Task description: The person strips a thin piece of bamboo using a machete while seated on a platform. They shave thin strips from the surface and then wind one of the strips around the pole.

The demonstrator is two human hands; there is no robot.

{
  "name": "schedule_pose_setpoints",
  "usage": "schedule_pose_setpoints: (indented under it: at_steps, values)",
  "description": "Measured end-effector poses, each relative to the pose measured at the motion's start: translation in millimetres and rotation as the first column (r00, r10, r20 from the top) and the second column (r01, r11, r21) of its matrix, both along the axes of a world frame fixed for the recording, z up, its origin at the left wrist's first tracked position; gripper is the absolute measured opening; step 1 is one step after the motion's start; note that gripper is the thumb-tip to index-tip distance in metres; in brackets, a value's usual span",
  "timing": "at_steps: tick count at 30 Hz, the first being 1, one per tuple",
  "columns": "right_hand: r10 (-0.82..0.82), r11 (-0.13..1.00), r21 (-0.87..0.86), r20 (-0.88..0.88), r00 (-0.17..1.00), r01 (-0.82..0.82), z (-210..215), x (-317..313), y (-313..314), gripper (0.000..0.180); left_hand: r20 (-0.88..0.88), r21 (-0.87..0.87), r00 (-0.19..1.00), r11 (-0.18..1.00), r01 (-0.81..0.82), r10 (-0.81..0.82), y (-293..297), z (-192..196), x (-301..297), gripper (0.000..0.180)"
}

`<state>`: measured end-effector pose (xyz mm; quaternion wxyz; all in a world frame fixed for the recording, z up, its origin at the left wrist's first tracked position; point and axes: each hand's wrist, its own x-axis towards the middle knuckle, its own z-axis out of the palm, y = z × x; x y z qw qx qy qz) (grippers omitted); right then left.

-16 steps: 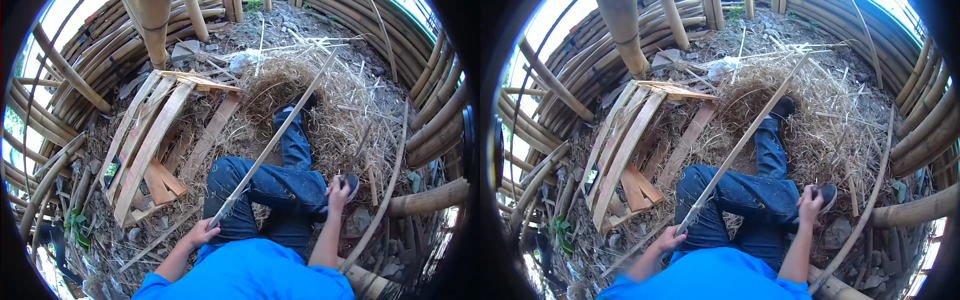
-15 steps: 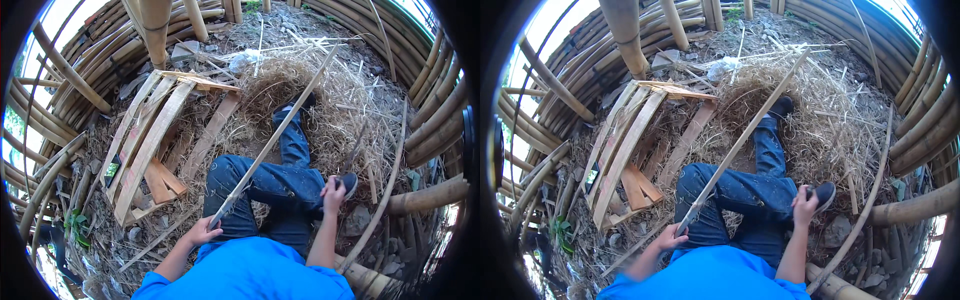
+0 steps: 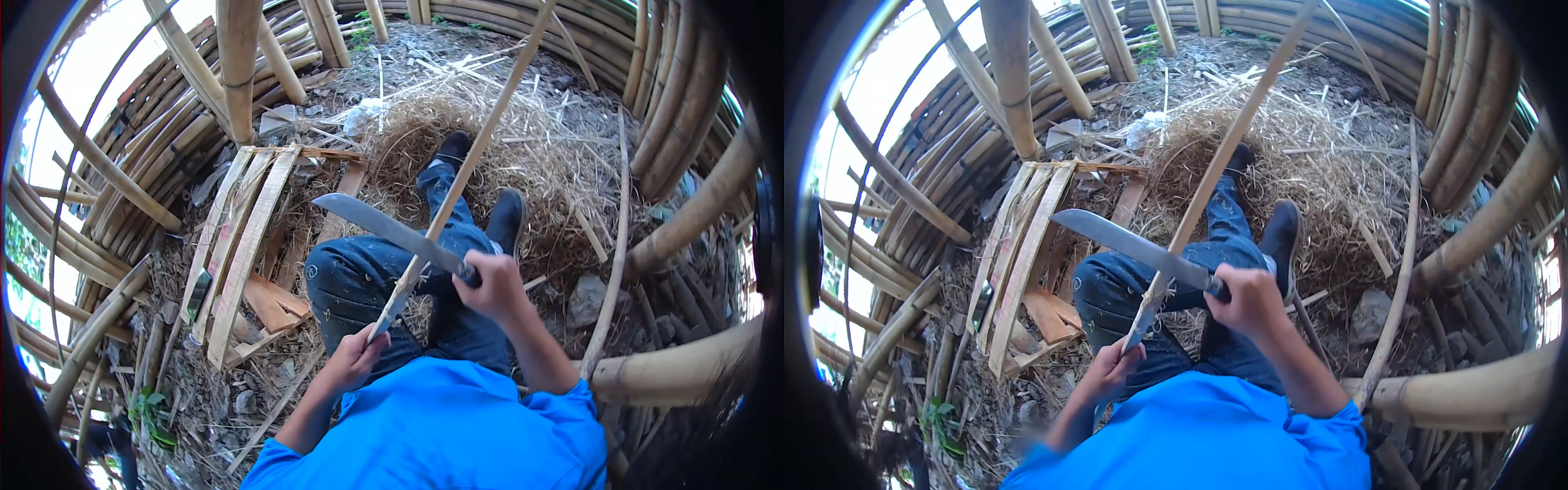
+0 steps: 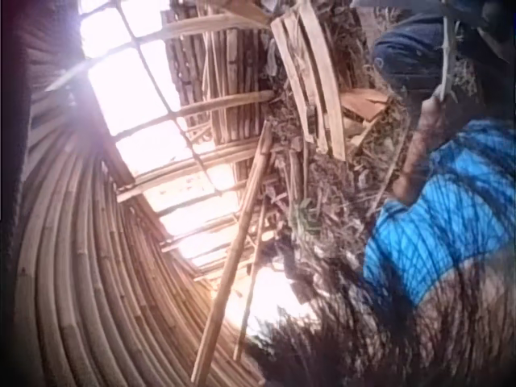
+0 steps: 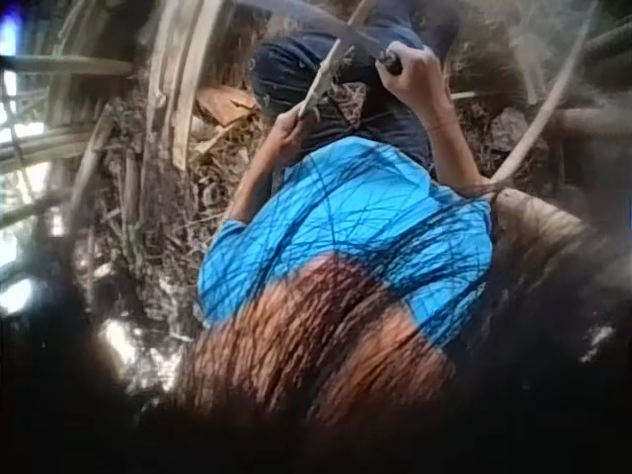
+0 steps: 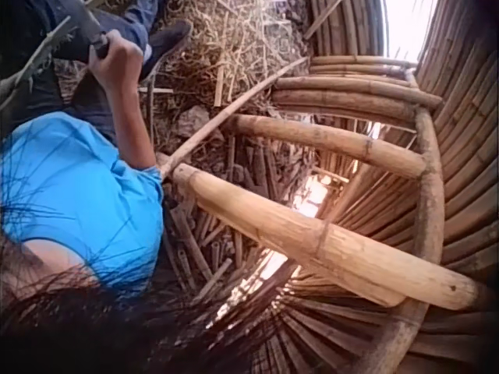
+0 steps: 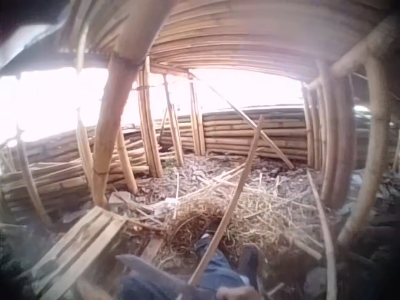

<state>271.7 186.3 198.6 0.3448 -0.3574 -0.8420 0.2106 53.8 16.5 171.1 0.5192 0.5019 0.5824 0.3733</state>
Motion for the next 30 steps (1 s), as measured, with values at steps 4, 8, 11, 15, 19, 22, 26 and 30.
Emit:
schedule_pose_setpoints:
  at_steps: [4,8,11,15,19,22,26,30]
  values:
    - [-0.154,0.974,0.189,0.159,0.975,0.123,24.7,18.2,6.3,0.015,-0.179,0.146,0.984,0.989,0.005,0.022,-11.5,17.0,8.6,0.021]
    - [-0.198,0.945,0.299,0.188,0.962,0.136,46.4,28.9,7.4,0.012,-0.245,0.177,0.966,0.984,-0.034,0.078,-27.3,30.2,13.5,0.02]
    - [-0.187,0.934,0.337,0.193,0.963,0.114,58.8,30.3,6.2,0.013,-0.286,0.226,0.952,0.973,-0.044,0.109,-34.1,35.2,16.9,0.02]
    - [-0.244,0.936,0.317,0.266,0.933,0.154,63.3,24.0,20.9,0.007,-0.32,0.271,0.928,0.957,-0.101,0.189,-43.1,38.6,18.0,0.023]
    - [-0.569,0.821,0.081,0.191,0.8,0.565,78.0,76.4,93.8,0.018,-0.297,0.125,0.947,0.988,-0.088,0.122,-60.3,30.3,16.5,0.03]
    - [-0.569,0.82,0.139,0.096,0.817,0.555,69.4,76.6,85.0,0.021,-0.161,0.11,0.98,0.989,-0.097,0.114,-67.7,8.2,14.4,0.019]
    - [-0.255,0.962,0.138,0.139,0.957,0.237,50.2,32.0,9.9,0.011,-0.098,0.12,0.989,0.988,-0.095,0.108,-62.6,10.9,14.2,0.018]
    - [-0.128,0.97,0.233,0.267,0.955,0.065,57.8,17.1,-19.8,0.014,-0.135,0.113,0.99,0.993,-0.027,0.042,-52.8,17.4,7.7,0.023]
